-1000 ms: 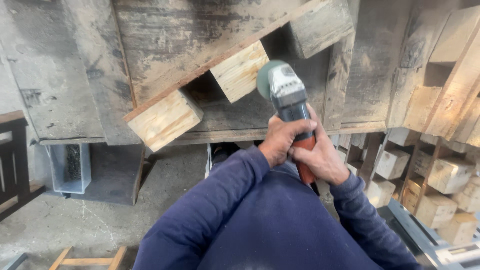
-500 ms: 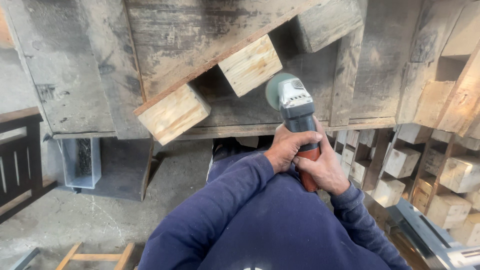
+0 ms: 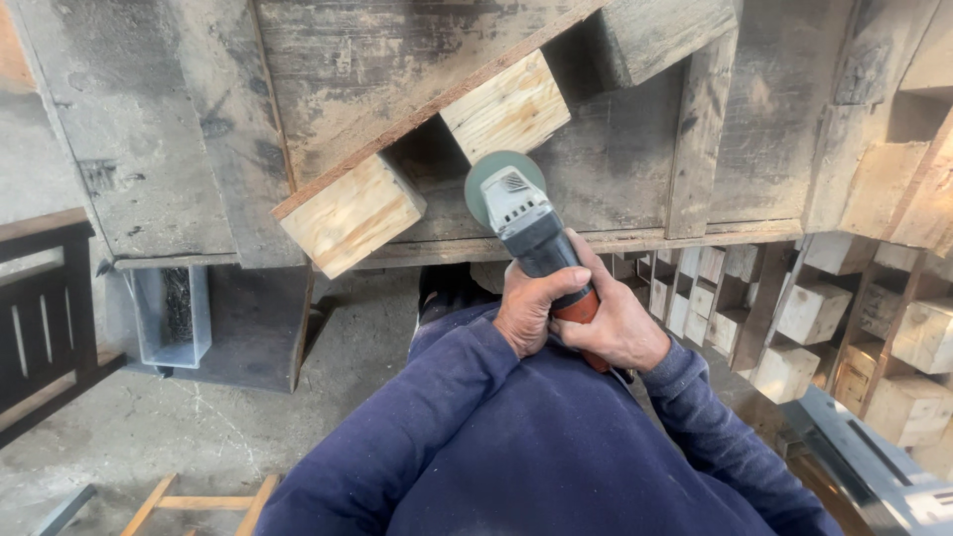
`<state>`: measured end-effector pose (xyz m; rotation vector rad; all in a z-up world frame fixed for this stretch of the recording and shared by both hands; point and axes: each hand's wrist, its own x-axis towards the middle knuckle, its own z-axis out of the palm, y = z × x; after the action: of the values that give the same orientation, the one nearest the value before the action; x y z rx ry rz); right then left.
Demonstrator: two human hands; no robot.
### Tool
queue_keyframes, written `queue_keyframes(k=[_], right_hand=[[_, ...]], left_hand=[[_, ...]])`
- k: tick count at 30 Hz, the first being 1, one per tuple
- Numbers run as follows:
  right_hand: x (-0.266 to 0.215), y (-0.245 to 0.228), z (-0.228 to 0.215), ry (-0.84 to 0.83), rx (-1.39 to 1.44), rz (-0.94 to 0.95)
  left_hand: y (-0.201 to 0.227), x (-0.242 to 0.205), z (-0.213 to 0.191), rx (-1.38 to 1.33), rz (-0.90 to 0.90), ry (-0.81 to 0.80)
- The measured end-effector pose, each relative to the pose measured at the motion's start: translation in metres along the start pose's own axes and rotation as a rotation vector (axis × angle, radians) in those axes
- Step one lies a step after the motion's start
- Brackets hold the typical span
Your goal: The person uses an angle grinder with a sanding disc to smooth the surfaces of small wooden blocks placed on a workbench. They handle the blocks one at a time, sanding each face before moving to the next.
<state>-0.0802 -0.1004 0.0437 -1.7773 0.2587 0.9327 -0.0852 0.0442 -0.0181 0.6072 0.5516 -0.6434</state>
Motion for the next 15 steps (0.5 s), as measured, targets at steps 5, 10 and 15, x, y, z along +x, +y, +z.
queue_keyframes(k=[5,10,15], right_hand=[[0.01,-0.004,-0.011,-0.058,-0.053,-0.03],[0.01,0.0,-0.03,-0.04,-0.064,-0.056],[0.015,0.007,-0.051,-0.013,-0.118,0.013]], left_hand=[[0.003,0.007,0.005,-0.012,0.029,0.005],[-0.006,0.021,0.02,-0.041,0.002,0.017],[-0.013,0.039,0.032,-0.021,-0.01,0.021]])
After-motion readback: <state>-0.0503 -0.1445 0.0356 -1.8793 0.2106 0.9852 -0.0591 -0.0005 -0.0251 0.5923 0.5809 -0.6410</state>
